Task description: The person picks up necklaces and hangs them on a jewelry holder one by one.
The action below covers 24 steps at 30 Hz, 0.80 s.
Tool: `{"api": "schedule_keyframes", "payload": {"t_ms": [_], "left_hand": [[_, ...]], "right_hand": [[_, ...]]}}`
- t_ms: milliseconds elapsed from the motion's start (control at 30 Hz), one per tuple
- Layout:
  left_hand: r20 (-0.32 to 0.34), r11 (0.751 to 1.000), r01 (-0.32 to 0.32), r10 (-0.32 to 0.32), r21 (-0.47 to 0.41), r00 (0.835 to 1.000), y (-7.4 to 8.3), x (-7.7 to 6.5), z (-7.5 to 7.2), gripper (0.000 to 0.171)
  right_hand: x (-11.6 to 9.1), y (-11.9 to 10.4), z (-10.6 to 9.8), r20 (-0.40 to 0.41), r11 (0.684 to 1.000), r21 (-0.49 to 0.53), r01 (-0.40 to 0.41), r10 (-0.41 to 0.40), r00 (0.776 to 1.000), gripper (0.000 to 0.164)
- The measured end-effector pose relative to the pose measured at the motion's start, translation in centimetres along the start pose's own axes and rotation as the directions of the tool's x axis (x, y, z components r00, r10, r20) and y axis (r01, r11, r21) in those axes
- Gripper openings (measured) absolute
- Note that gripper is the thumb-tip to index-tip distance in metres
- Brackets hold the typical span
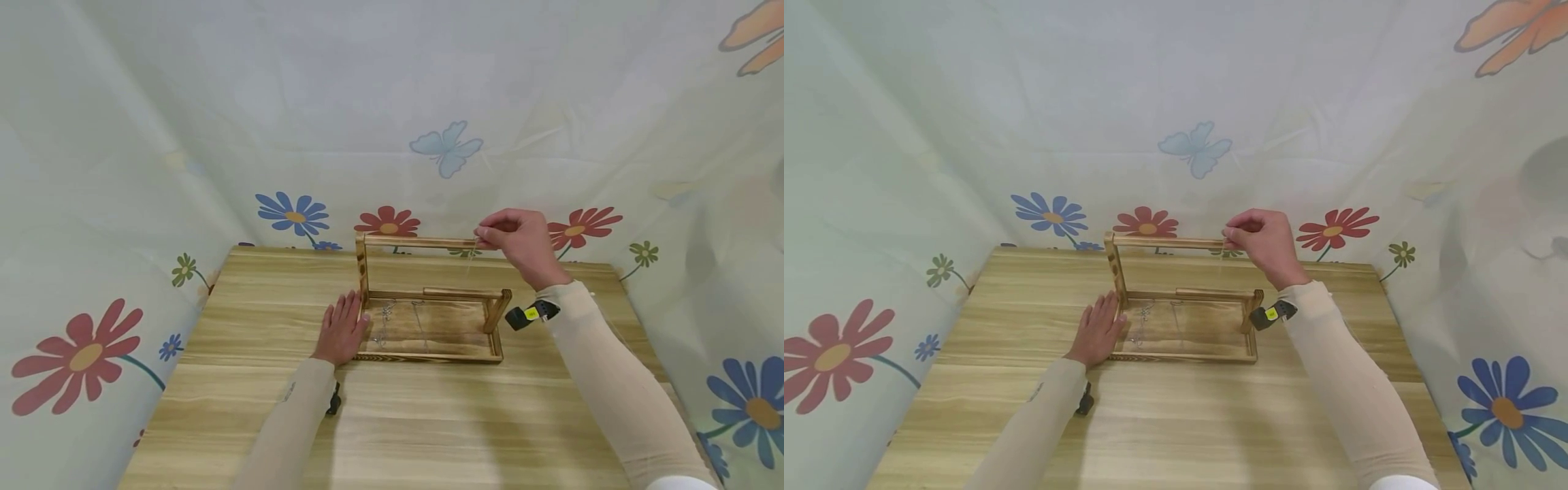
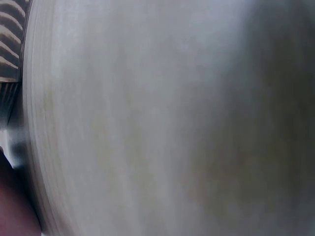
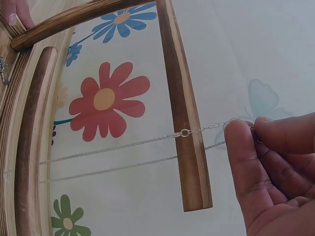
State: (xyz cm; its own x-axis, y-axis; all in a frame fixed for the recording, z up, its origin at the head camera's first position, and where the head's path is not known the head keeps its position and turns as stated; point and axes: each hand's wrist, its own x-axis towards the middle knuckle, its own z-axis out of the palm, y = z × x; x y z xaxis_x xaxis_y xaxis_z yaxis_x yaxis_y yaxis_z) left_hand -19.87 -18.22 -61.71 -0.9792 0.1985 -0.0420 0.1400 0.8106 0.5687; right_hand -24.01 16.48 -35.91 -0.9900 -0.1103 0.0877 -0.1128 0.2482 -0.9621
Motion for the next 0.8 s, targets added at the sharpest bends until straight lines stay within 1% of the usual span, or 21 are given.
{"api": "schedule_keyframes", "payload": {"t_ms": [133, 300, 600, 800], "left_hand": [[-0.013, 1.0, -0.009, 0.009, -0.003, 1.0, 0.0, 0.1, -0.1, 0.067], [-0.008, 1.0, -0.009, 0.009, 0.006, 1.0, 0.0, 0.1, -0.2, 0.066], [-0.03, 1.0, -0.018, 0.018, -0.018, 0.999, 0.2, 0.0, -0.2, 0.065], [-0.04, 0.998, -0.029, 0.027, -0.052, 0.999, 0.4, -0.3, -0.1, 0.064]], "right_hand": [[0.1, -0.1, 0.2, 0.005, 1.0, 0.0, 0.001, -0.001, 1.0, 0.019], [0.2, -0.3, 0.4, 0.014, 1.0, 0.007, -0.005, 0.005, 1.0, 0.019], [0.5, -0.7, 1.0, 0.029, 1.0, -0.011, 0.002, -0.001, 1.0, 0.02], [0.7, -1.0, 1.6, 0.031, 1.0, -0.008, 0.008, -0.008, 0.999, 0.018]]}}
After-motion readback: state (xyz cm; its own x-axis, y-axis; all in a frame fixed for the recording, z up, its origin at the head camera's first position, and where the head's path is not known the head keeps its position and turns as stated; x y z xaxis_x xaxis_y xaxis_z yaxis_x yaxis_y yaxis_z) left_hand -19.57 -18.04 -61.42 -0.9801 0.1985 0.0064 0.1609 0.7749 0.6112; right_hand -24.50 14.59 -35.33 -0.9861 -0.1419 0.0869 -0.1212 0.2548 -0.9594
